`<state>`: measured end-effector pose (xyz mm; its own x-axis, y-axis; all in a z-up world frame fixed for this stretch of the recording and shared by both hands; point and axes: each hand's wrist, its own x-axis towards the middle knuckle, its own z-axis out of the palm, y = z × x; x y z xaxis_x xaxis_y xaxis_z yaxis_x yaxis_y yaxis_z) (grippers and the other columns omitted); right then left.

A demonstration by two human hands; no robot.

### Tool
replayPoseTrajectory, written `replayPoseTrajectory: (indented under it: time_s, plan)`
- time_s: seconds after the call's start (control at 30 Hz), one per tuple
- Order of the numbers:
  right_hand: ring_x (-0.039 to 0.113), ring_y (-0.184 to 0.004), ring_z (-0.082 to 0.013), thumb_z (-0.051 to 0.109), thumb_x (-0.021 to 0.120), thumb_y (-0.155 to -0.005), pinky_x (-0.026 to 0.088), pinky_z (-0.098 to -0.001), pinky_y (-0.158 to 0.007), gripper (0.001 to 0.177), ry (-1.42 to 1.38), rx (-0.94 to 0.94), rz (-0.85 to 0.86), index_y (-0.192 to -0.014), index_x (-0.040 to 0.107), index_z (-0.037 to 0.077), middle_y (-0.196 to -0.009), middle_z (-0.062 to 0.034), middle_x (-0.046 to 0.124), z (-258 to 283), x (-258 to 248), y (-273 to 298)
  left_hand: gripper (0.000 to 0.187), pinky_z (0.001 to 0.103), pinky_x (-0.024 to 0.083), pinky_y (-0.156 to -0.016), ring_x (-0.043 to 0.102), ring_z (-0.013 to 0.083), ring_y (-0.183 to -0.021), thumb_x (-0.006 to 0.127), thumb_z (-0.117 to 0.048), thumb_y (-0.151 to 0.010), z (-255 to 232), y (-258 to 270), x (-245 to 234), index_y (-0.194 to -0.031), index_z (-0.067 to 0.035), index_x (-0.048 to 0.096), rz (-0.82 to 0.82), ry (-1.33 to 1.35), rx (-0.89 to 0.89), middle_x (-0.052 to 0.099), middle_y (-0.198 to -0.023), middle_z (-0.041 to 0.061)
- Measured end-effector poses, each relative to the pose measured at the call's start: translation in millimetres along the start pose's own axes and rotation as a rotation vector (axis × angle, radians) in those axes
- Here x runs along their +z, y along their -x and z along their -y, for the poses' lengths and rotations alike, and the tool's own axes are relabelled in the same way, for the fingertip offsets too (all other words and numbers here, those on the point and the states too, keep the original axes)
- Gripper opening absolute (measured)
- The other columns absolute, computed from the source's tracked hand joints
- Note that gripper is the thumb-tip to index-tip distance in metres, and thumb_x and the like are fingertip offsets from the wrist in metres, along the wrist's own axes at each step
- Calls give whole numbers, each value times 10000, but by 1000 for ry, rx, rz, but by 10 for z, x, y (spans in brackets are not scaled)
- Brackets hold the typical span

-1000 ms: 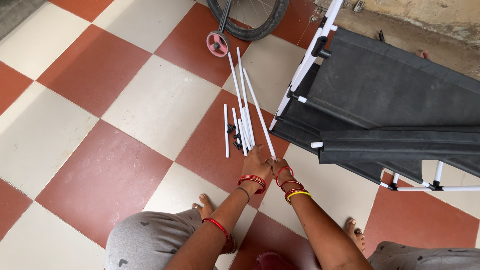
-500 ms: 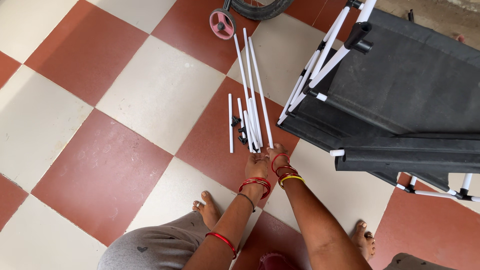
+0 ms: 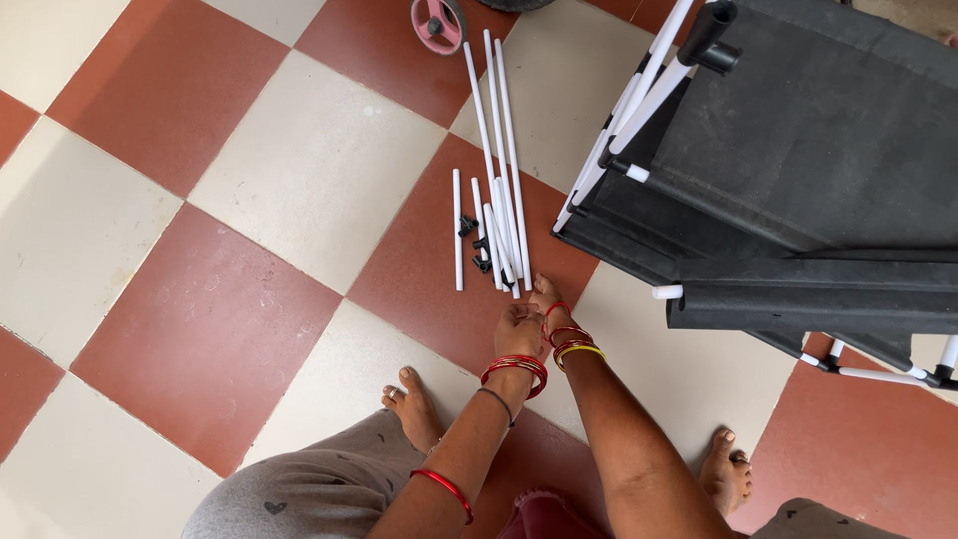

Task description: The person disassembles a shoe rack by pulling out frame poles, removing and folding the fabric shelves, and detaching the plastic connectors by hand.

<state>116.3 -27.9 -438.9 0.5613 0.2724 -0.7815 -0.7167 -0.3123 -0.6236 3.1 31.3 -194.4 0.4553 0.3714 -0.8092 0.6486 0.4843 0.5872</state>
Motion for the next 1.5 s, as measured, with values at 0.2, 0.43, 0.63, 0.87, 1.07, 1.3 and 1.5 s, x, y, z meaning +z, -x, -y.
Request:
replayPoseTrajectory:
  time_s: [0.2,0.43,0.63,0.87,1.07,1.3,1.5]
  plan:
    - [402,-1436,-244,37,434,-1043,498,-336,-1070,660,-119,-90,169,-1634,142,76,-1684,-141,223,-7,-205,139,226,292,515,-706,645,122,-819,550,-143,-970,36,-18,92,-1162,-85,653,45,-8,12,718,-988,21]
    - [689,-1105,-179,-70,621,-946,583,-251,-863,518,-296,-198,208,-1446,490,-46,-1256,-127,677,85,-504,591,195,293,566,-716,694,123,-830,513,-47,-993,-63,40,239,-1083,-23,685,136,10,304,721,-973,65]
    - [667,-1121,-108,96,640,-967,503,-289,-948,400,-43,-112,-12,-1358,597,169,-1224,24,692,184,-775,1137,212,256,591,-730,711,132,-834,511,-66,-1001,-395,579,325,-1106,-39,693,192,-100,516,722,-985,70]
    - [663,-1109,-143,129,603,-978,508,-336,-964,369,2,-168,-14,-1344,624,169,-1231,21,708,379,-1139,1893,231,328,586,-762,723,203,-862,587,-81,-941,-673,1116,463,-1153,-53,678,145,-442,1093,688,-1070,89]
    - [692,-1086,-138,190,588,-983,533,-328,-933,331,162,-91,38,-1307,656,181,-1230,20,712,707,-1480,2628,230,367,565,-767,708,238,-795,665,-204,-968,-693,1251,620,-1166,-98,713,71,-622,1139,716,-1047,81]
    - [697,-1093,-163,208,648,-945,565,-325,-934,416,169,-161,64,-1352,611,130,-1234,-38,701,1129,-1706,3689,135,334,574,-711,718,170,-774,728,-184,-914,-657,1100,654,-1012,-104,777,118,-591,999,766,-928,51]
    - [686,-1114,-220,279,690,-926,578,-352,-926,437,-223,-279,-96,-1291,569,72,-1205,-96,671,1340,-1788,4203,147,283,562,-694,703,129,-722,776,-165,-892,-627,956,567,-1017,-88,779,306,-513,864,772,-835,46]
